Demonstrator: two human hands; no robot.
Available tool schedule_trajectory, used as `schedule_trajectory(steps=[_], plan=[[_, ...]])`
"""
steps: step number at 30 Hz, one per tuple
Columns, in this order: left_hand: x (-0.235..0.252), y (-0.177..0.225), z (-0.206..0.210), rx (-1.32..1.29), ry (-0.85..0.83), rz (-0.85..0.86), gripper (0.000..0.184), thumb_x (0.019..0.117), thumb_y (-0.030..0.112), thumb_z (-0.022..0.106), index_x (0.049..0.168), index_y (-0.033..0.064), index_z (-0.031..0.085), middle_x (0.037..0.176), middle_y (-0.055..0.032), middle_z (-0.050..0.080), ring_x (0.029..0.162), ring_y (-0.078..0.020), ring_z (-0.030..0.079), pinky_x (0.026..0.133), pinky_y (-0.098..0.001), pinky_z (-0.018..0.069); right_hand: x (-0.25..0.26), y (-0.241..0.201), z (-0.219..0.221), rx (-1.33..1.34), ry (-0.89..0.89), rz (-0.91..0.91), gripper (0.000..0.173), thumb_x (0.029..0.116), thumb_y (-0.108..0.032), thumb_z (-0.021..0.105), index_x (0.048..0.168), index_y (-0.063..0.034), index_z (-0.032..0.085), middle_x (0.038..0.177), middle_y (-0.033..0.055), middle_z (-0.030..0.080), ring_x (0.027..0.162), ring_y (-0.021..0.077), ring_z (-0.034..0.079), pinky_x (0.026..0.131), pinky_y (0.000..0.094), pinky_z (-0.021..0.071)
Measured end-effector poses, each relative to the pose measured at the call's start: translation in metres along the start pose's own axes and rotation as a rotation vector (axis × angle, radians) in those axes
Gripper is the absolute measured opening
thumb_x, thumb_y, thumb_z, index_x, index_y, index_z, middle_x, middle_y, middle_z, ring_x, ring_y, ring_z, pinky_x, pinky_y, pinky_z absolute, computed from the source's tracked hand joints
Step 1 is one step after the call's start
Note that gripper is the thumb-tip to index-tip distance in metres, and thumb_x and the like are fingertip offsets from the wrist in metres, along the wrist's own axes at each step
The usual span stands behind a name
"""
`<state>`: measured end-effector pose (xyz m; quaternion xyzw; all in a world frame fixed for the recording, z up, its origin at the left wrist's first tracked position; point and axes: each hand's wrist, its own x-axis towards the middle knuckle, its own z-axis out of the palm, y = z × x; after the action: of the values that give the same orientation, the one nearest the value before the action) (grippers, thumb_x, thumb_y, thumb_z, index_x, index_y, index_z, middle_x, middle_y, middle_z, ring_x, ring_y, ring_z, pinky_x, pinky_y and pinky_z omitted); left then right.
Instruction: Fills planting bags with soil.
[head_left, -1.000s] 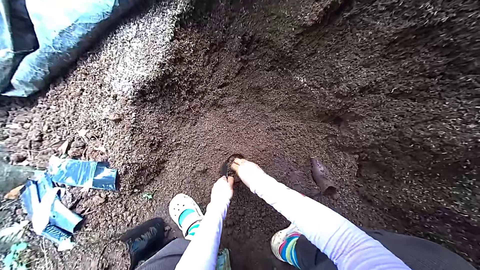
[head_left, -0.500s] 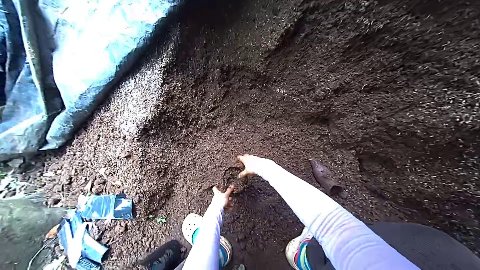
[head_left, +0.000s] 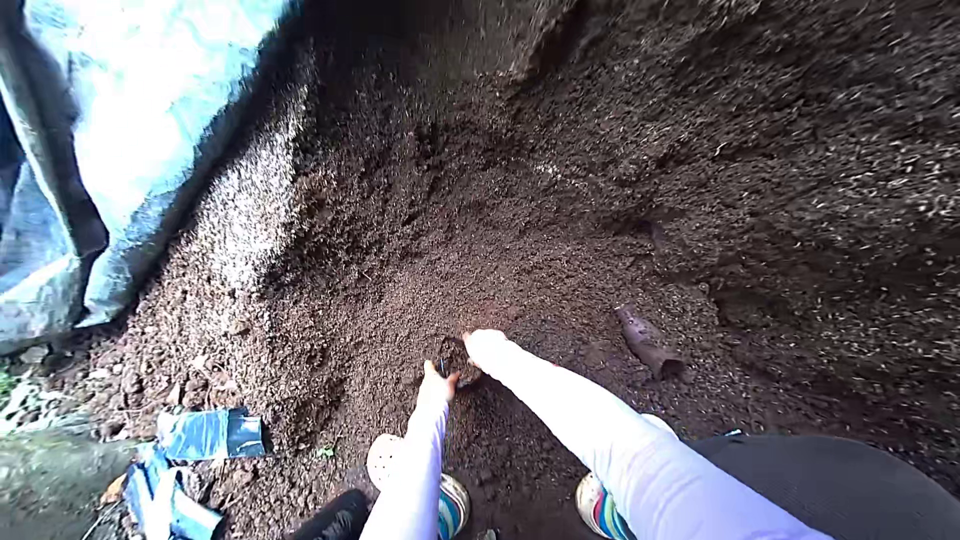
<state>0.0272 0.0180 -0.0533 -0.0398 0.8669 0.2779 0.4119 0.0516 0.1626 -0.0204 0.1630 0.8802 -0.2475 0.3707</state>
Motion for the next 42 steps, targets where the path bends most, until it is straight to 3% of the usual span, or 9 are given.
schedule_trajectory(steps=[7,12,17,20,23,29,33,37,42], plan=[[0.003,0.004,-0.024,-0.150,-0.089,-0.068,0.065,0.1076,0.058,0.038,0.155,0.0134,0.033,0.097,-0.0124,0.061,0.067,-0.0162,0.051,0.060,-0.0330,0.0434,0.023,0.023,-0.018,0.351,-0.084,0.040,0.080,0.0980,-0.064,0.056,0.139,0.0043,0.058,0.146,0.0268,0.054,0.139,0.0381,0.051,0.114,0.0595,0.0379],[0.010,0.023,-0.020,0.077,-0.007,0.145,0.046,0.1097,0.023,0.049,0.153,0.0085,0.041,0.135,-0.0268,0.060,0.120,-0.0381,0.062,0.101,-0.0550,0.0488,0.006,0.008,-0.034,0.162,-0.079,0.020,0.065,0.1040,-0.048,0.056,0.139,0.0074,0.055,0.147,0.0285,0.052,0.140,0.0399,0.049,0.113,0.0605,0.0382],[-0.013,0.032,-0.012,0.643,0.212,0.159,0.043,0.1099,0.028,0.039,0.153,0.0299,0.046,0.129,-0.0161,0.069,0.118,-0.0388,0.068,0.092,-0.0634,0.0528,0.014,0.002,-0.022,0.126,-0.071,0.032,0.062,0.1023,-0.040,0.062,0.148,-0.0006,0.048,0.147,0.0256,0.054,0.139,0.0396,0.051,0.111,0.0607,0.0419],[-0.021,0.009,0.004,0.242,0.310,0.164,0.043,0.1121,0.035,0.039,0.150,0.0181,0.048,0.125,-0.0200,0.070,0.113,-0.0390,0.069,0.093,-0.0628,0.0527,0.032,0.010,-0.014,0.106,-0.048,-0.025,0.072,0.0989,-0.039,0.067,0.157,-0.0094,0.037,0.146,0.0259,0.054,0.136,0.0431,0.052,0.109,0.0646,0.0424],[-0.028,-0.001,0.029,-0.440,0.099,-0.118,0.076,0.1082,0.050,0.047,0.163,0.0115,0.011,0.129,-0.0325,0.059,0.098,-0.0386,0.070,0.081,-0.0502,0.0588,0.042,0.015,-0.013,0.044,-0.060,-0.142,0.059,0.1020,-0.036,0.062,0.155,-0.0156,0.045,0.148,0.0232,0.054,0.139,0.0426,0.050,0.111,0.0669,0.0391],[-0.018,0.008,0.052,-1.152,0.061,-0.154,0.075,0.1067,0.008,0.053,0.163,0.0215,0.006,0.157,-0.0237,0.036,0.128,-0.0368,0.058,0.094,-0.0463,0.0580,0.041,0.013,-0.009,-0.081,-0.004,-0.260,0.049,0.1023,-0.029,0.061,0.149,-0.0141,0.054,0.140,0.0263,0.060,0.132,0.0461,0.056,0.106,0.0686,0.0432],[-0.018,0.012,0.050,-1.011,0.130,-0.195,0.061,0.1092,0.008,0.046,0.160,0.0180,0.014,0.132,-0.0218,0.050,0.092,-0.0236,0.064,0.068,-0.0320,0.0567,0.041,0.004,-0.002,-0.091,0.080,-0.315,0.031,0.1005,-0.013,0.059,0.128,0.0010,0.064,0.125,0.0295,0.064,0.118,0.0483,0.063,0.095,0.0669,0.0508],[-0.017,0.007,0.041,-0.938,0.100,-0.230,0.051,0.1118,0.013,0.041,0.157,0.0187,0.017,0.093,-0.0124,0.053,0.055,-0.0110,0.055,0.045,-0.0217,0.0471,-0.033,-0.029,-0.045,-0.163,-0.092,-0.183,0.038,0.1091,-0.008,0.043,0.144,0.0072,0.050,0.152,0.0275,0.049,0.142,0.0424,0.047,0.114,0.0593,0.0385],[-0.018,-0.005,0.022,-0.645,-0.015,-0.179,0.053,0.1115,0.020,0.046,0.155,0.0129,0.017,0.084,-0.0135,0.060,0.052,-0.0138,0.059,0.046,-0.0253,0.0514,0.037,0.026,-0.058,0.183,-0.155,-0.289,0.051,0.1037,-0.029,0.063,0.146,-0.0035,0.054,0.143,0.0225,0.058,0.137,0.0370,0.052,0.114,0.0575,0.0367]])
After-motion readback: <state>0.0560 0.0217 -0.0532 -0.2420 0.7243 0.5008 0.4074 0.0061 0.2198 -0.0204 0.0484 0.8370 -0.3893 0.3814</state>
